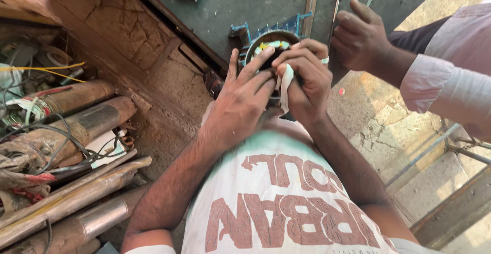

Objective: The person wraps white insulating tape around the stator windings of a blue electric motor. They repeatedly adjust the tape, use a screwdriver to press it into place, and trim excess tape with scissors. The motor remains on the workbench throughout the clip.

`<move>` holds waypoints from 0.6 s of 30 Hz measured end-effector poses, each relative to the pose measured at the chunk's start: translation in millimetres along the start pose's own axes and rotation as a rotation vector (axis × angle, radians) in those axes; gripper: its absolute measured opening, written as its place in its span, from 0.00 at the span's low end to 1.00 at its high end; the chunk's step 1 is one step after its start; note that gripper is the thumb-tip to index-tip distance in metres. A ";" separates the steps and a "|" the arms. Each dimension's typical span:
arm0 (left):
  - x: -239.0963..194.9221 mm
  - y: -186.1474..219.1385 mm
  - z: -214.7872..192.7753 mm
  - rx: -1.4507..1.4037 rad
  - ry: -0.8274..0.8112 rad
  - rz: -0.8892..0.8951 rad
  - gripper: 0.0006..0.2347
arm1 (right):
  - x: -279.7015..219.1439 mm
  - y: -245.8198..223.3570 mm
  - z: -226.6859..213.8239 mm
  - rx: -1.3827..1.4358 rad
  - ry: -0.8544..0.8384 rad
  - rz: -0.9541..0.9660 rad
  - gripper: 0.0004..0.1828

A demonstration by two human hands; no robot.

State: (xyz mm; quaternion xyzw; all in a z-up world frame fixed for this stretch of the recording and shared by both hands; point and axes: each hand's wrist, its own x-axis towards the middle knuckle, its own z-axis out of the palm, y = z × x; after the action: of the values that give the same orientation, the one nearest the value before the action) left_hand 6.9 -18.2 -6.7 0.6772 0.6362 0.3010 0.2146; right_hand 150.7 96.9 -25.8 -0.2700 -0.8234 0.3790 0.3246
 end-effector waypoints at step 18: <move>-4.9 -17.2 1.3 -0.143 0.049 0.114 0.23 | 15.9 -20.3 -16.3 -0.035 -0.063 0.035 0.05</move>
State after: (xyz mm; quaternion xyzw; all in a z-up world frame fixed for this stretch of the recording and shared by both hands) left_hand -4.9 -21.2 -20.0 0.6876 0.5787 0.3740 0.2291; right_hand 148.5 103.8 3.9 -0.2781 -0.8347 0.3787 0.2872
